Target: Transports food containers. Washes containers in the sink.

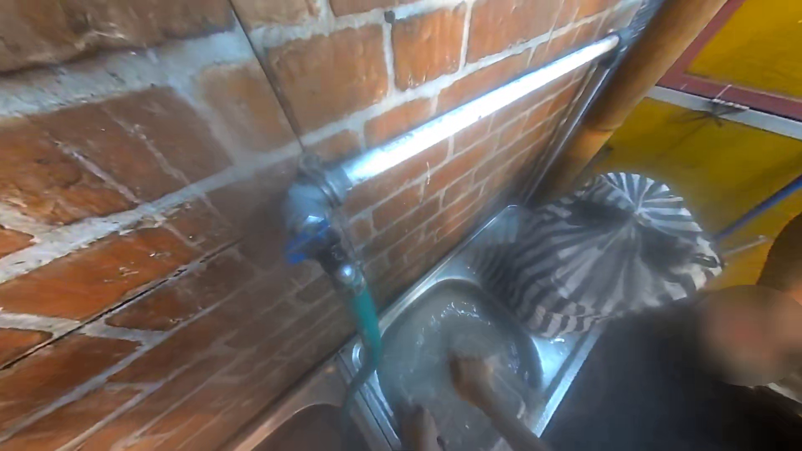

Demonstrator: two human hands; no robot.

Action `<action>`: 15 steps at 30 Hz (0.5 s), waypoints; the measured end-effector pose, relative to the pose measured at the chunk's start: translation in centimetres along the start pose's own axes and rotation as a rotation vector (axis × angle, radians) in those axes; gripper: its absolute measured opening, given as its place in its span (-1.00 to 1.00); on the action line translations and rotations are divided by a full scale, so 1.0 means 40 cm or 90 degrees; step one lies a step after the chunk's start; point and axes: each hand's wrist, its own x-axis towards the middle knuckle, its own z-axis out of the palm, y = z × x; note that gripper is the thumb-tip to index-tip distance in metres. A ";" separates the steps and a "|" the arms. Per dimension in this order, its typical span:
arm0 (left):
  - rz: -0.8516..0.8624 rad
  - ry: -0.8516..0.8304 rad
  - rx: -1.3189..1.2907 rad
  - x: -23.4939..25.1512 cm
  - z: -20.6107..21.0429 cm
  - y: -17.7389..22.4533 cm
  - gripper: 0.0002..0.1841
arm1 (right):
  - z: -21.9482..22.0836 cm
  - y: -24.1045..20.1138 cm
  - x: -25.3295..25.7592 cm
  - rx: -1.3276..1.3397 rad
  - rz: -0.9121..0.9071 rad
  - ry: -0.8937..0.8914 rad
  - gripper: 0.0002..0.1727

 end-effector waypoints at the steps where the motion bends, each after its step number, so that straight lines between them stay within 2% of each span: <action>1: 0.000 0.009 0.002 0.006 0.007 -0.006 -0.54 | 0.014 -0.003 -0.027 0.000 -0.049 -0.009 -0.39; 3: -0.011 0.009 -0.047 0.023 0.026 -0.021 -0.51 | 0.044 0.041 -0.059 -0.012 -0.174 -0.020 -0.37; 5: -0.032 0.006 -0.144 0.003 0.042 -0.035 -0.49 | 0.040 0.100 -0.066 -0.008 -0.148 0.027 -0.39; 7: -0.021 0.022 -0.103 -0.022 0.060 -0.031 -0.48 | 0.009 0.090 -0.080 -0.018 -0.082 0.031 -0.37; 9: 0.018 0.057 0.002 -0.032 0.063 -0.032 -0.47 | 0.029 0.062 -0.119 -0.030 -0.154 0.021 -0.35; 11: 0.031 0.052 -0.049 -0.050 0.060 -0.043 -0.53 | 0.059 0.094 -0.129 -0.019 -0.211 0.059 -0.38; 13: 0.034 0.045 -0.129 -0.088 0.064 -0.050 -0.52 | 0.032 0.111 -0.113 -0.007 -0.129 0.047 -0.34; 15: 0.069 0.048 -0.128 -0.118 0.079 -0.044 -0.41 | -0.029 0.062 -0.105 0.042 -0.089 0.020 -0.26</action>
